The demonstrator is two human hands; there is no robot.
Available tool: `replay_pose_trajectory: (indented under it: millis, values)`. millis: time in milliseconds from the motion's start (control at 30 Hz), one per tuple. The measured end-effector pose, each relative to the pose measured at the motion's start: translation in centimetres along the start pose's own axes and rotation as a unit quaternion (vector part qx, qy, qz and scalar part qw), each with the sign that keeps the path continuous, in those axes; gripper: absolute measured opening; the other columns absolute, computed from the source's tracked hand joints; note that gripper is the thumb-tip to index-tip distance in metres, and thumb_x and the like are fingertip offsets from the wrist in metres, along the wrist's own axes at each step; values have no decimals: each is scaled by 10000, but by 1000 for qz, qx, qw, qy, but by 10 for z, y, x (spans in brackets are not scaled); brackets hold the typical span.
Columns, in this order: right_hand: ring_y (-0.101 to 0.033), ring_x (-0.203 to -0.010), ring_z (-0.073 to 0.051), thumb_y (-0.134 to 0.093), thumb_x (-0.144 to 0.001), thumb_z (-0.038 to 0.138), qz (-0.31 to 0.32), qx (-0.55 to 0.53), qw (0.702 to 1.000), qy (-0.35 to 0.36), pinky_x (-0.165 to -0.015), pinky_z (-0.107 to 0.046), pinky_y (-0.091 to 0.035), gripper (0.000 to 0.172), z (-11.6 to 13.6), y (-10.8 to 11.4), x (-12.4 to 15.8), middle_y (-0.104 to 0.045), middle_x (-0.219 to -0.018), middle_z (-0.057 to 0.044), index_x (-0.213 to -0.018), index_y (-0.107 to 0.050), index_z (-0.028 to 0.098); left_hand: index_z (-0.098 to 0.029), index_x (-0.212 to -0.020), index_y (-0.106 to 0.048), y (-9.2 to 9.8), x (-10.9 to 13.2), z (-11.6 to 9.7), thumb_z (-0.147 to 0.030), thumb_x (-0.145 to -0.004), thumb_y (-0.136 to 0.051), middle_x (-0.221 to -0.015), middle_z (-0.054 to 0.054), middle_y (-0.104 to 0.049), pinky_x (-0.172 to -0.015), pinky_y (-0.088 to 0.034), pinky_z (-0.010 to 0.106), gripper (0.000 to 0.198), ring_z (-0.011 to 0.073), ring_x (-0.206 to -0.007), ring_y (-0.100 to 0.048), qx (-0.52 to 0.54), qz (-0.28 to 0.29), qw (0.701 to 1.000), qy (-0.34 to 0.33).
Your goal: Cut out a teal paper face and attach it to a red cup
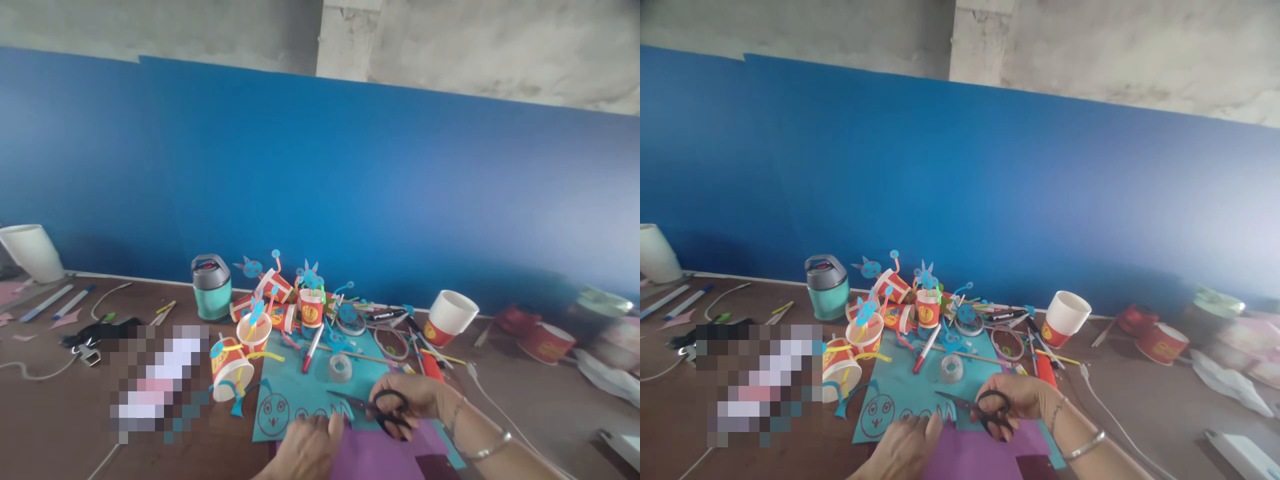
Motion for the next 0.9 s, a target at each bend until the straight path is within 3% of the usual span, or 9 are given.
replay_pose_trajectory:
  millis: [267, 533, 900]
  values:
    - [-465, -251, -37, -581, -705, 224, -10, 36, 999, -36, -198, -105, -221, 252, 1, 13, -4, -644, -474, 14, -866, -718, 86, -116, -1083, -476, 3, -1, 0, -85, -869, -421, -893, 118, -691, -604, -576, 373, 223, 259, -788, -692, 14, 39, 999, 4]
    - [-493, -277, -56, -670, -681, 260, 33, 53, 997, -50, -239, -107, -300, 255, 12, 16, -20, -643, -470, -2, -854, -711, 77, -148, -948, -469, -4, -1, -2, -98, -849, -466, -778, 65, -681, -521, -535, 287, 110, 221, -656, -681, -23, -29, 999, -10]
    - [-455, -262, -49, -692, -651, 269, 27, 61, 997, -27, -230, -114, -295, 206, 17, 13, -33, -640, -468, 17, -768, -692, 100, -180, -877, -416, 0, 4, -3, -69, -813, -487, -680, 5, -641, -446, -451, 264, 147, 190, -546, -633, -57, -144, 988, -24]
Point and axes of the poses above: each hand's wrist, its own x-axis away from the middle knuckle, its own y-axis out of the back of the hand, z = x × y, the point moved 6 cm from there along -x, towards the middle knuckle
